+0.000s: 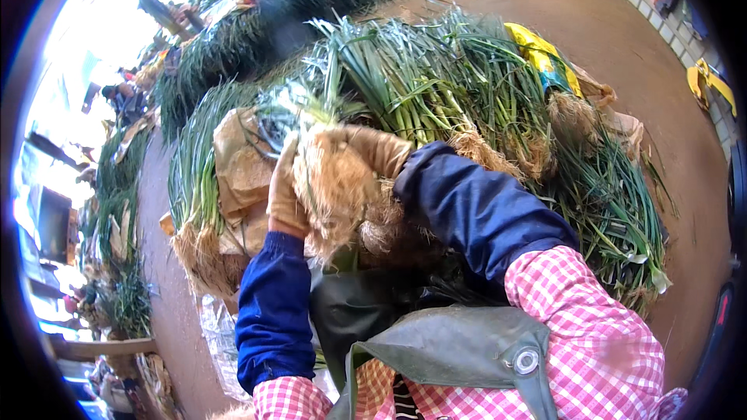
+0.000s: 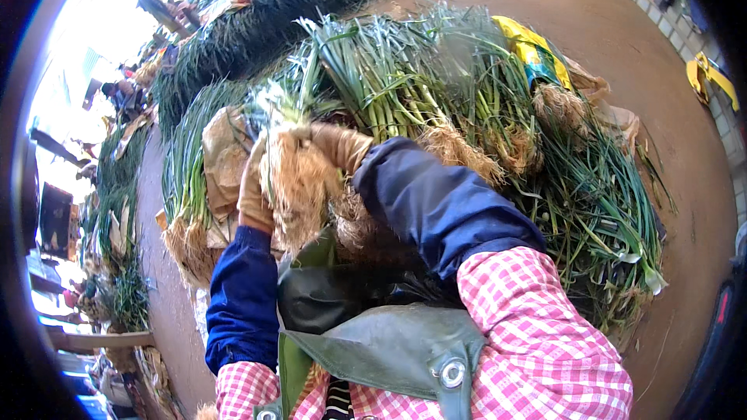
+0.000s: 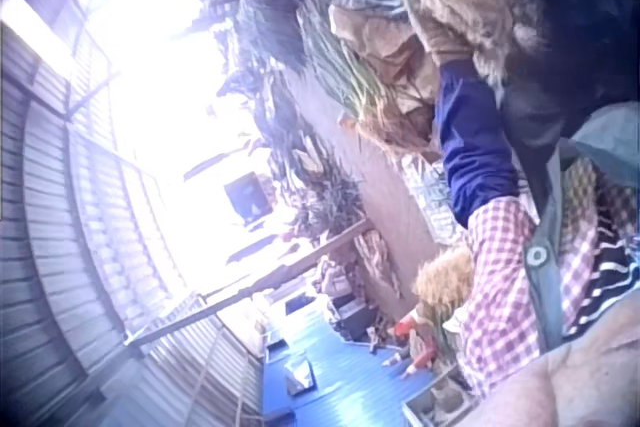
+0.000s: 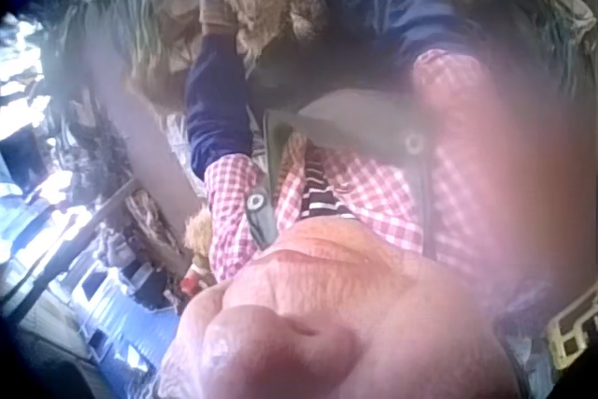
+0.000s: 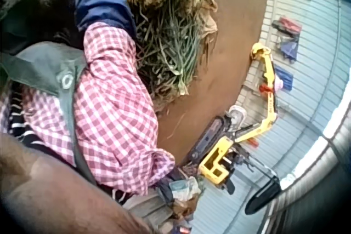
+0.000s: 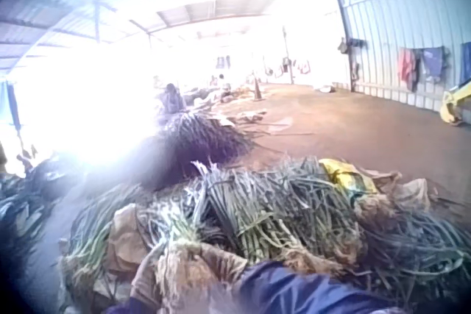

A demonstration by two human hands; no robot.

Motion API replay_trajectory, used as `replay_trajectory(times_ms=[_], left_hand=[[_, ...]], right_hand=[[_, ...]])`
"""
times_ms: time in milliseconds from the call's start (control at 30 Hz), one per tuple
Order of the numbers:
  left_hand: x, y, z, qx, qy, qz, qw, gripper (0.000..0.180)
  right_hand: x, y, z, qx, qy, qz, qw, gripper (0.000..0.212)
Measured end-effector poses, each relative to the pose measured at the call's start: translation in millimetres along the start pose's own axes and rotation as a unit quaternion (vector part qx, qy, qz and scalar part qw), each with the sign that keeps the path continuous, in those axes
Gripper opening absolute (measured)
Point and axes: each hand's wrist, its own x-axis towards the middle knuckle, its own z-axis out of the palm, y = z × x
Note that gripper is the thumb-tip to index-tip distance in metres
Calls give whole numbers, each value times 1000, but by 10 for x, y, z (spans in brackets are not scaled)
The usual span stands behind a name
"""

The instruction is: The person cleans a pile of long-leafed crops by hand, stripping away dead leaves and roots from individual bundles before tossing them to the side.

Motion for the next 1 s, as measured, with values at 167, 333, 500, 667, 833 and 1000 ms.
replay_trajectory(times_ms=[167, 333, 500, 667, 833, 1000], left_hand=[[255, -233, 652, 65, 13, 140, 988, 19], [579, -988, 860, 66, -70, 147, 984, 20], [858, -1802, 26, 168, 64, 129, 975, 20], [711, -1844, -110, 203, 152, 195, 947, 15], [477, -1592, -204, 284, 165, 210, 921, 17], [581, -1107, -540, 629, 340, 331, 616, 20]], right_hand=[[-920, -603, 488, -93, -86, -128, 984, 34], [-1553, -1044, -10, -303, 40, -192, 933, 31], [-2015, -913, -740, -575, 310, 20, 757, 34], [-2161, -1087, -772, -756, 382, -42, 529, 49], [-1870, -936, -108, -805, 423, -121, 398, 60], [-1620, -541, 78, -831, 385, -114, 385, 82]])
